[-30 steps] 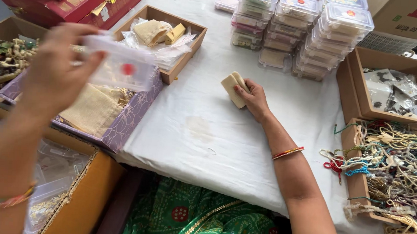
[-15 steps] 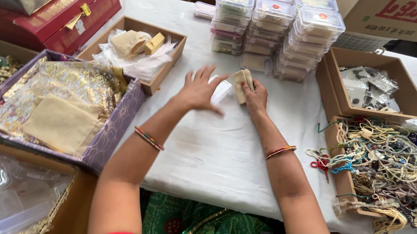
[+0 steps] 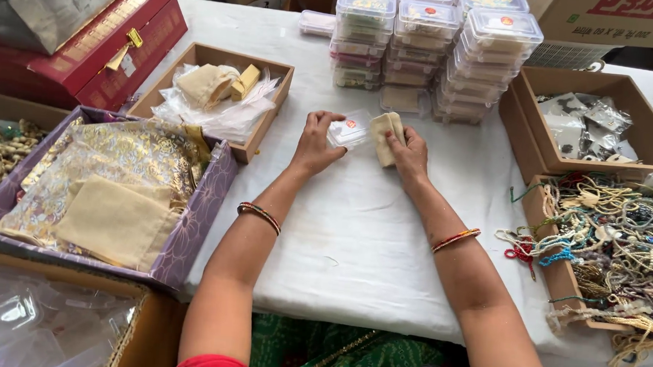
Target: The person sorts through a bin of beaded jewelry, selects specific necklaces and bracelets, and places them into small plastic bags and then into cloth pouches at a workstation.
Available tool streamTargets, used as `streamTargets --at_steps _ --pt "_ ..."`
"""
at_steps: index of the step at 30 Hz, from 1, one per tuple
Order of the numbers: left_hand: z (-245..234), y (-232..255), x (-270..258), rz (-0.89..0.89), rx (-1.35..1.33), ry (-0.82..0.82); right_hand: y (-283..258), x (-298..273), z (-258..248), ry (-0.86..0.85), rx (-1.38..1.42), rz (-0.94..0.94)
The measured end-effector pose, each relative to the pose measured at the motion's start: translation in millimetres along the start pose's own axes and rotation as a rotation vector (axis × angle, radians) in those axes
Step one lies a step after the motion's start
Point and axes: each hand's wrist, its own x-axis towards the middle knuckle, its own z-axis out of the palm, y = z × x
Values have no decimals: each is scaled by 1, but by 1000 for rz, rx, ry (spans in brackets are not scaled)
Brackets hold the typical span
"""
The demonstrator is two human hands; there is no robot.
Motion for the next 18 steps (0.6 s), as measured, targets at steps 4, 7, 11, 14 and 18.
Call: streamTargets --at_steps 4,7,11,14,18 --pt "-15 12 -4 -30 -199 124 -8 1 -1 -82 199 99" --pt "-21 14 -7 -52 -284 144 -14 -3 -1 -148 306 122" --pt "-25 17 -9 -14 -248 125 -21 -6 -3 -171 356 94" --pt "-22 14 -9 17 -110 68 -28 -11 -4 -132 354 98" --pt "-25 10 -9 13 -187 10 -32 -8 -6 -82 515 36"
